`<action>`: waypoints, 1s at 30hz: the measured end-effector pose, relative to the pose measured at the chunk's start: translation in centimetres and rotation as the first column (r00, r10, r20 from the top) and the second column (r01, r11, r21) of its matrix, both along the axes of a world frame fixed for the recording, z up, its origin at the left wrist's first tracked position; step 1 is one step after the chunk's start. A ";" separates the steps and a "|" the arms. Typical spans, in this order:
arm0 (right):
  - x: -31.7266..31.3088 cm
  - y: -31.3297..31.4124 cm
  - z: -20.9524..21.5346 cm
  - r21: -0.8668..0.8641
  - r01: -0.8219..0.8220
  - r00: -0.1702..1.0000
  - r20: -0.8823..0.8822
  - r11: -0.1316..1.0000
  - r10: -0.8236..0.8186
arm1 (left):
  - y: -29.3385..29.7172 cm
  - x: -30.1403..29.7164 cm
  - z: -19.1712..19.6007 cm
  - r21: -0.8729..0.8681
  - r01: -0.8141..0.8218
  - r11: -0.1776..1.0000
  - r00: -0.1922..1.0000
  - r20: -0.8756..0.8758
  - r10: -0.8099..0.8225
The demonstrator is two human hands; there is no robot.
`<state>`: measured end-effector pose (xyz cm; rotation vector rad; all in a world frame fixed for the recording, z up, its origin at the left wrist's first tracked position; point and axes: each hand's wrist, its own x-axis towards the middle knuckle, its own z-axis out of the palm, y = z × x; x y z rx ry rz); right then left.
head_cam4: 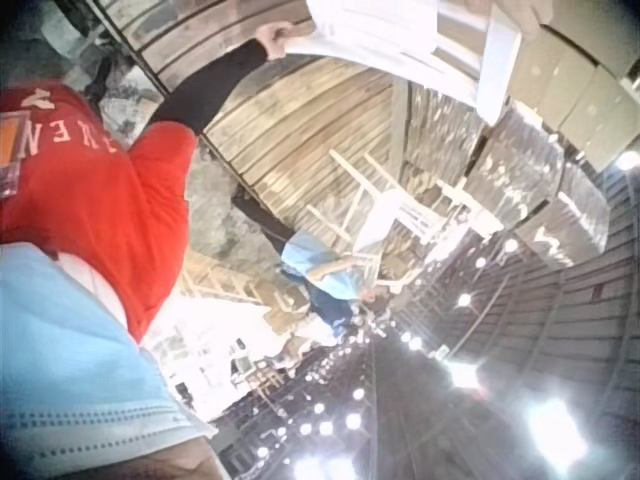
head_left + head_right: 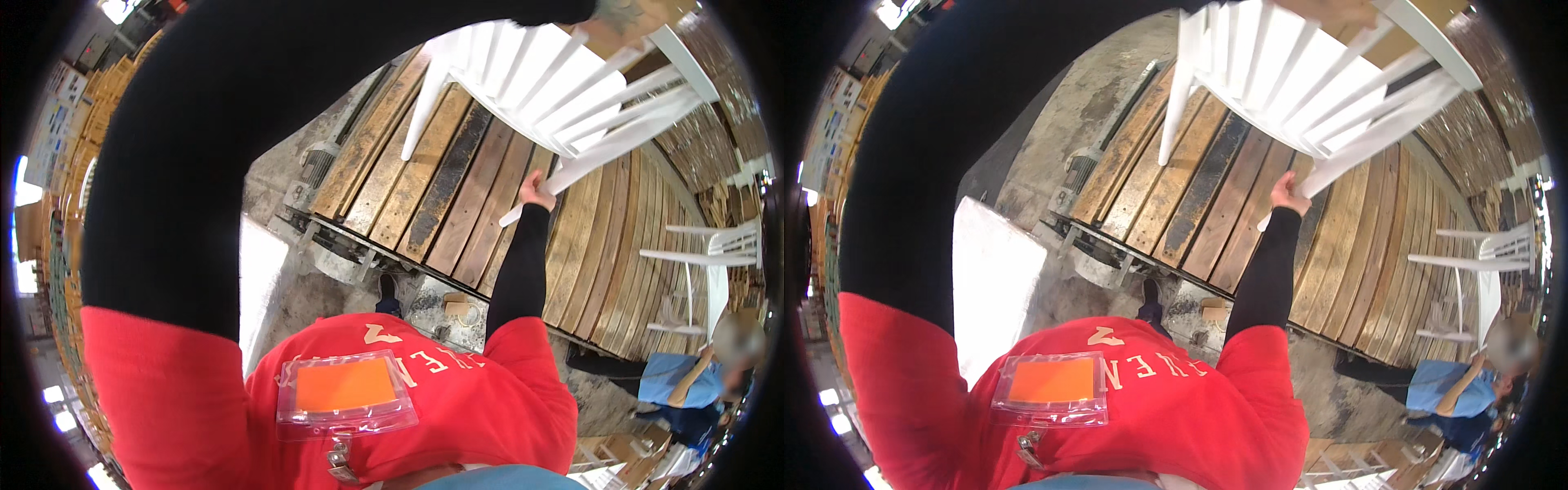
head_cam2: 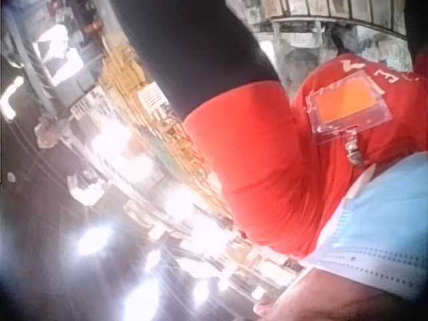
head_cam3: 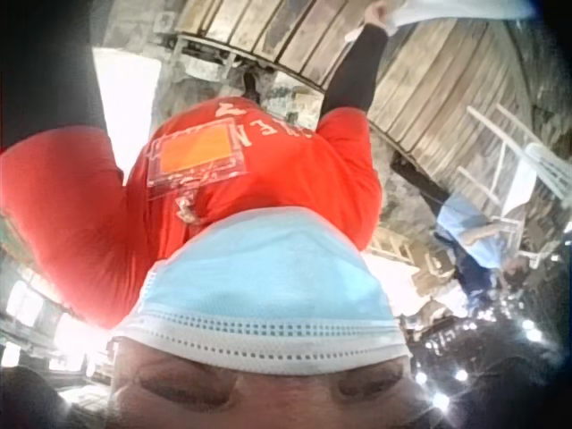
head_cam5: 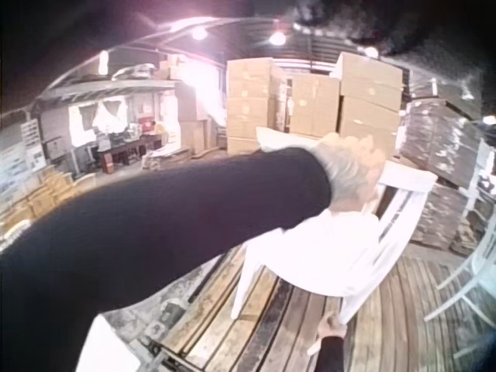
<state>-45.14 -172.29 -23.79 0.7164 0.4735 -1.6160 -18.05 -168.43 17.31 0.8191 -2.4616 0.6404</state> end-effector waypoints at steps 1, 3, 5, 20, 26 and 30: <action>1.4 1.6 -0.8 -0.046 -0.067 0.995 -0.076 0.997 0.064 | 0.6 1.0 0.2 -0.087 0.012 0.996 0.999 -0.050 -0.017; 5.2 6.8 -3.2 -0.122 -0.286 0.940 -0.231 0.950 0.253 | 3.1 4.1 -0.6 -0.218 0.032 0.975 0.987 -0.145 -0.065; 8.2 13.6 -5.6 0.053 -0.523 0.718 -0.510 0.851 0.473 | 8.9 8.4 -4.1 0.235 -0.022 0.972 0.989 -0.140 0.056; 30.3 28.3 -5.6 0.809 -0.247 -0.507 -0.578 -0.534 -0.640 | 74.4 5.5 -33.7 0.860 0.153 -0.486 -0.407 0.503 0.762; 44.3 32.6 -2.9 0.439 -0.806 -0.378 -0.898 -0.397 -0.227 | 85.1 -3.6 -37.0 0.990 -0.023 0.141 -0.999 -0.019 -0.030; 47.7 42.0 -1.1 0.477 -0.590 -0.424 -0.869 -0.651 -0.253 | 86.3 -4.2 -36.8 0.939 -0.148 0.310 -0.940 -0.037 -0.340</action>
